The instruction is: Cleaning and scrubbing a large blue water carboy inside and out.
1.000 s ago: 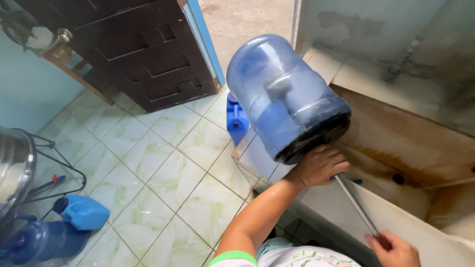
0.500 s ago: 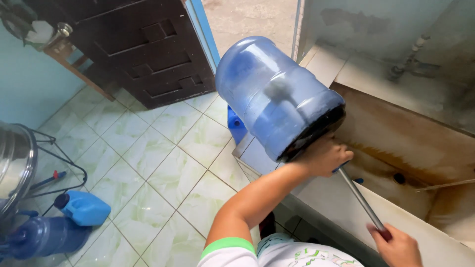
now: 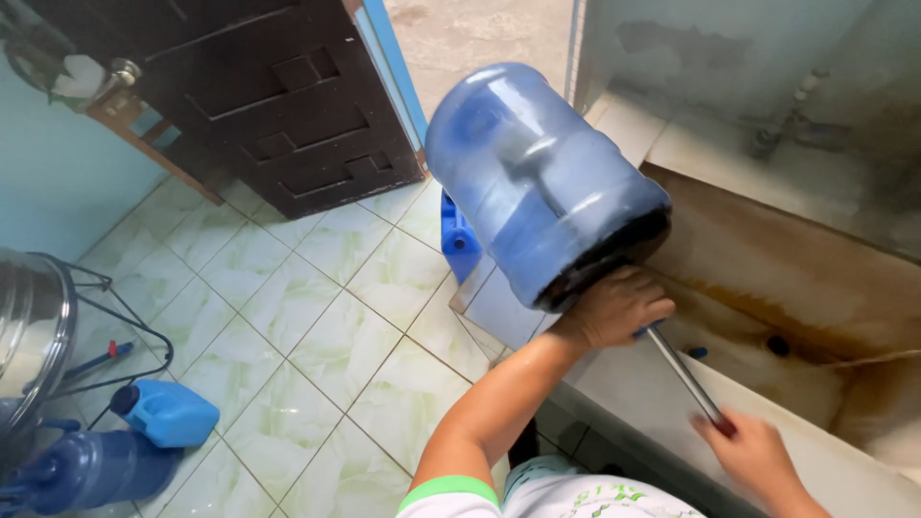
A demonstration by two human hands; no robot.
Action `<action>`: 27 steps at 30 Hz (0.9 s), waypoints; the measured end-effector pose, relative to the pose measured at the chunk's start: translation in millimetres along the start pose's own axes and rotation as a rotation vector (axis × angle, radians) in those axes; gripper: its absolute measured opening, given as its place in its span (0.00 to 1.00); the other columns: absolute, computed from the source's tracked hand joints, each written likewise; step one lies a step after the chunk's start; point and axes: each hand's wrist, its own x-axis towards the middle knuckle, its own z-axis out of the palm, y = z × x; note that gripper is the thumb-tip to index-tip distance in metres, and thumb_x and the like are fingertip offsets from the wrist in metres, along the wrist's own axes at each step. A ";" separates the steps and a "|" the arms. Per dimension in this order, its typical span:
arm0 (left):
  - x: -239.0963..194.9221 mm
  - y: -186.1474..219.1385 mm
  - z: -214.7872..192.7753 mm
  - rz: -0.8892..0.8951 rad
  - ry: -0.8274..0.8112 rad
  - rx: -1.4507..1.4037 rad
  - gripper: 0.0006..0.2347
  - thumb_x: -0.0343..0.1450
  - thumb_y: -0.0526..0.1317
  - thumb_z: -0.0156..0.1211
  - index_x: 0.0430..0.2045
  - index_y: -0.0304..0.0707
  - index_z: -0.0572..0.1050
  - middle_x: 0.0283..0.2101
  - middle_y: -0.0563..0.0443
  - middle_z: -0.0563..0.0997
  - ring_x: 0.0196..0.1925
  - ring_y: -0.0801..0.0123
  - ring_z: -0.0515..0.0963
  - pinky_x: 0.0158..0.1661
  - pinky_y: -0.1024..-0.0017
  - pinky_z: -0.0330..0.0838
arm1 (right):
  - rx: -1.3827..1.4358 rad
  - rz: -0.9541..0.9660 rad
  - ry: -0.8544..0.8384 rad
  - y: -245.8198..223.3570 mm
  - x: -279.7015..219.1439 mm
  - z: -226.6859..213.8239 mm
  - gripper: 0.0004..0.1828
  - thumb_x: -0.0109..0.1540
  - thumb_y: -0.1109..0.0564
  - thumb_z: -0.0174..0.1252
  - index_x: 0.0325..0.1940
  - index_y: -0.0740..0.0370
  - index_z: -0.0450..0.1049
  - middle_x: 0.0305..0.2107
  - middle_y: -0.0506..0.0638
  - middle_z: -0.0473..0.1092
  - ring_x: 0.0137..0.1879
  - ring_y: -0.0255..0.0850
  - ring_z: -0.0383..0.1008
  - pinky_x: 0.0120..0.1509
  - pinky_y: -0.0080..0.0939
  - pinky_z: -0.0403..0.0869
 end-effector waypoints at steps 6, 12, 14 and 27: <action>-2.4 3.6 13.6 0.001 0.055 0.022 0.12 0.60 0.37 0.65 0.33 0.47 0.70 0.37 0.54 0.74 0.50 0.61 0.76 0.58 0.62 0.67 | 0.011 0.006 -0.005 -102.7 16.2 -10.4 0.23 0.57 0.41 0.66 0.28 0.66 0.77 0.16 0.56 0.72 0.22 0.46 0.67 0.34 0.45 0.70; -7.0 1.9 22.0 -0.004 0.068 0.057 0.13 0.61 0.37 0.66 0.34 0.47 0.69 0.38 0.54 0.74 0.50 0.61 0.76 0.59 0.62 0.67 | 0.038 0.098 -0.074 10.0 -9.8 5.1 0.21 0.55 0.43 0.66 0.30 0.67 0.80 0.18 0.57 0.72 0.24 0.46 0.69 0.34 0.47 0.72; -11.0 4.9 34.4 0.004 0.123 0.051 0.15 0.61 0.38 0.66 0.39 0.47 0.70 0.42 0.52 0.74 0.53 0.59 0.76 0.61 0.60 0.66 | -0.097 0.046 -0.061 -22.5 10.0 7.7 0.23 0.56 0.41 0.67 0.29 0.68 0.78 0.19 0.58 0.74 0.26 0.46 0.73 0.36 0.47 0.73; 16.2 11.5 9.7 -0.044 -0.297 0.104 0.13 0.59 0.39 0.66 0.35 0.53 0.73 0.41 0.58 0.79 0.54 0.65 0.77 0.61 0.64 0.61 | -0.416 0.193 0.015 -22.9 3.7 -5.4 0.30 0.62 0.33 0.64 0.28 0.65 0.81 0.23 0.60 0.78 0.35 0.57 0.80 0.45 0.52 0.76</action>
